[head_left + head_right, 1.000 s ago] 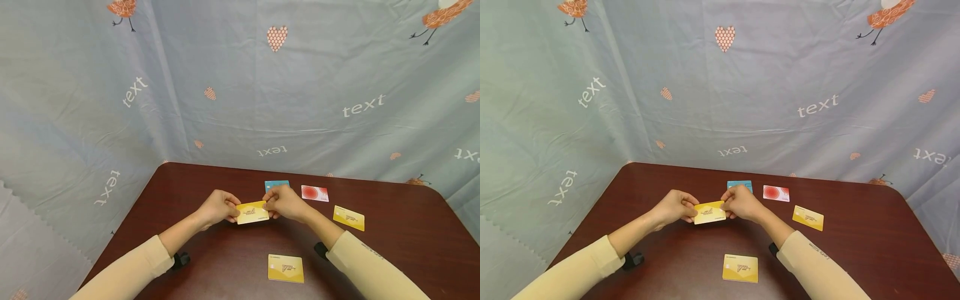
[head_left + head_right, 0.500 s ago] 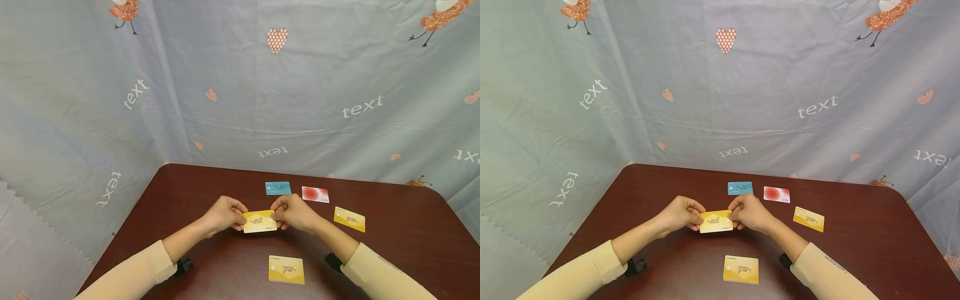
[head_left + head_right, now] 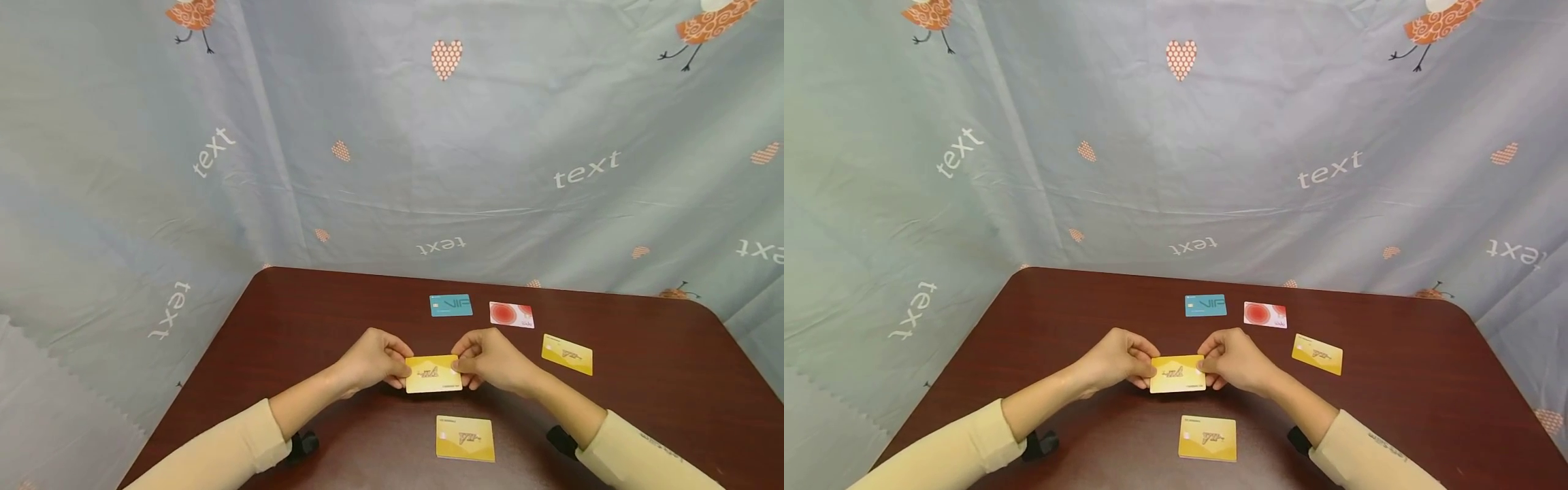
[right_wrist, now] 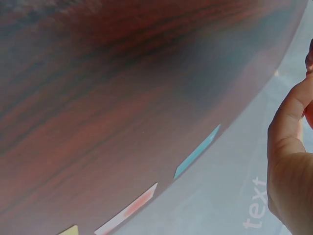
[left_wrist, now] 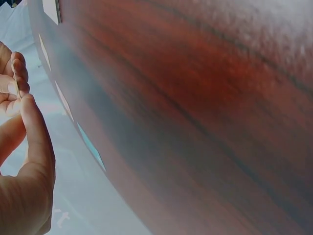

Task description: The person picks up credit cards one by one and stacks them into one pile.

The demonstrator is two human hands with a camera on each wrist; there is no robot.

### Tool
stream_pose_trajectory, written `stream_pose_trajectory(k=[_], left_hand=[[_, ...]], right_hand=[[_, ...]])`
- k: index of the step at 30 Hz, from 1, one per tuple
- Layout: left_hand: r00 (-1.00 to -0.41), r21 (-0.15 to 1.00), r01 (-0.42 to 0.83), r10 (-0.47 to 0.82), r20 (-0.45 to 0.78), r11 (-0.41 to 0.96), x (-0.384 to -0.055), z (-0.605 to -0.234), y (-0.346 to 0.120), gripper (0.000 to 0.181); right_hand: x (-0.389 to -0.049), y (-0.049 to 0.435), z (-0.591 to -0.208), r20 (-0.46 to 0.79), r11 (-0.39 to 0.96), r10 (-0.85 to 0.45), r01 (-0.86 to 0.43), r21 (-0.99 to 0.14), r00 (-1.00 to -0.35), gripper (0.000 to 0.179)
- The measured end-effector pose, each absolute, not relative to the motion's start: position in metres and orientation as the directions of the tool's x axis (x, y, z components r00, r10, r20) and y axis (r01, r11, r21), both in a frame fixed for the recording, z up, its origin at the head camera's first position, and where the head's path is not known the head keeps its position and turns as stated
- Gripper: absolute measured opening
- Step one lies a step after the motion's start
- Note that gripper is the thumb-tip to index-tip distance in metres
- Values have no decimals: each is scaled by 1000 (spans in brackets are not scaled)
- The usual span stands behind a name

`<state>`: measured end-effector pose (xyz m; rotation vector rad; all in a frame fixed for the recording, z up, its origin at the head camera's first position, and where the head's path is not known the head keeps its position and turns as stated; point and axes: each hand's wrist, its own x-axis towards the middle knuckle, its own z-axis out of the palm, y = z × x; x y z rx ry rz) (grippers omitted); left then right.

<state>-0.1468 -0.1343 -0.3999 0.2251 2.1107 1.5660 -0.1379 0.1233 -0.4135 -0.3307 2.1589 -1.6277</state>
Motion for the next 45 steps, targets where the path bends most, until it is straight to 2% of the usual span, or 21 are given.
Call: stream_pose_trajectory(k=[25, 45], left_hand=[[-821, 938, -200, 475, -317, 282, -129, -412, -119, 22], [-772, 927, -213, 528, -354, 309, -112, -421, -101, 20]], right_hand=[[-110, 144, -425, -263, 275, -411, 157, -949, -873, 17], [-91, 163, -431, -288, 299, -438, 164, -940, -852, 16]])
